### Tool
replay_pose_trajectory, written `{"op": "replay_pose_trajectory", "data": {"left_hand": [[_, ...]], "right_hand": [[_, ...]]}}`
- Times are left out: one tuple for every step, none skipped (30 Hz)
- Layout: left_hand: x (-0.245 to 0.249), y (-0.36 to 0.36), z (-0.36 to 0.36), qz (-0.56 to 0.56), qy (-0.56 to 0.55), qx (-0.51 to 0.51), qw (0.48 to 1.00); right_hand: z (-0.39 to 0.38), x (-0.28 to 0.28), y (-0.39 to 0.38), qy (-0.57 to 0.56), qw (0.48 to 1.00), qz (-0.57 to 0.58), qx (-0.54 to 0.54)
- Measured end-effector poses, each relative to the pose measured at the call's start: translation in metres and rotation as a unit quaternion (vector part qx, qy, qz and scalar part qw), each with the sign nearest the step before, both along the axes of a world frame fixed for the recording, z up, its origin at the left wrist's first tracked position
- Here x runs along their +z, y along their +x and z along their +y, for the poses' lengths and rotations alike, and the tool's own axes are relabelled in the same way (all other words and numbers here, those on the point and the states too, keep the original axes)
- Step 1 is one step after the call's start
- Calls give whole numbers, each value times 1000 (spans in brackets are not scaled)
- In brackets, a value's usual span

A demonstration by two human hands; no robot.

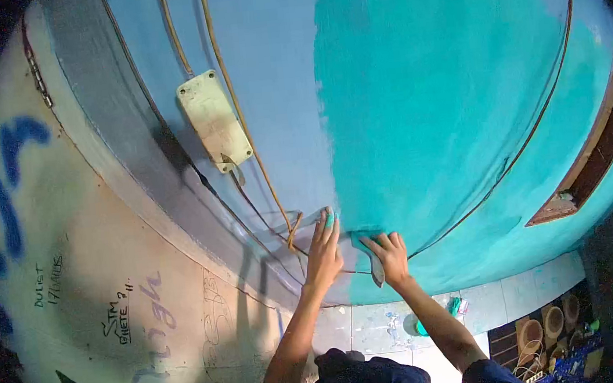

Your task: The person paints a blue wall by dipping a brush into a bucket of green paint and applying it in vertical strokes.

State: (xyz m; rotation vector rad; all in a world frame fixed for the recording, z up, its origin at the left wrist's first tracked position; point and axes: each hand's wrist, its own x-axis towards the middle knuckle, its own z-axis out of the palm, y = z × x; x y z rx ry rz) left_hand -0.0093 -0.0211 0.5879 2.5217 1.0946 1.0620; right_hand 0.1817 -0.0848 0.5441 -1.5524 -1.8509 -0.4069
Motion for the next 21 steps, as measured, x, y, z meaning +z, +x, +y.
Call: {"op": "replay_pose_trajectory", "data": {"left_hand": [[-3,0,1,-3,8,-5,1000],[-9,5,3,11,-5,23,1000],[-5,6,2,11,0,24,1000],[-2,6,1,-7,5,14,1000],[0,4,-2,-24,7,6,1000],[-6,2,3,-3,28,0,1000],[-6,-1,1,-2,28,3,1000],[-5,-2,1,3,30,-1,1000],[-3,-1,3,7,34,-5,999],[-3,-2,5,14,11,-13,1000],[-1,-3,5,14,14,-17,1000],[2,-2,5,9,0,-16,1000],[1,-3,2,6,-18,-16,1000],[-5,-2,4,16,5,-6,1000],[-3,-2,2,17,6,-8,1000],[2,-2,0,20,7,-7,1000],[3,-1,-4,22,7,-4,1000],[-8,1,-1,8,-19,5,1000],[-17,1,1,9,-20,5,1000],[-25,2,5,-6,14,1,1000],[-29,3,8,-21,50,-3,999]], "right_hand": [[2,20,-1,40,999,-9,16],[1,41,-4,43,999,-8,15],[1,62,-7,125,992,-13,7],[3,72,-9,206,978,-17,1],[6,67,-10,206,978,-16,4],[7,53,-11,210,977,-26,-7],[8,38,-11,215,976,-37,-21],[2,22,-13,131,990,-41,-17],[1,-4,-11,76,995,-56,-20],[-5,-26,-12,34,998,-51,-11],[-8,-36,-12,-8,999,-45,-5],[-6,-31,-9,-4,999,-46,-9],[-10,-18,-10,-10,999,-41,13],[-14,-6,-12,-17,999,-36,35],[-14,15,-13,-16,999,-36,33],[-10,45,-11,32,999,-17,15],[-7,73,-9,79,997,0,-3],[-7,100,-9,76,997,-1,-2],[-5,126,-9,129,992,10,-9],[-4,140,-9,186,982,19,-17],[-3,139,-8,192,981,18,-20]]}}
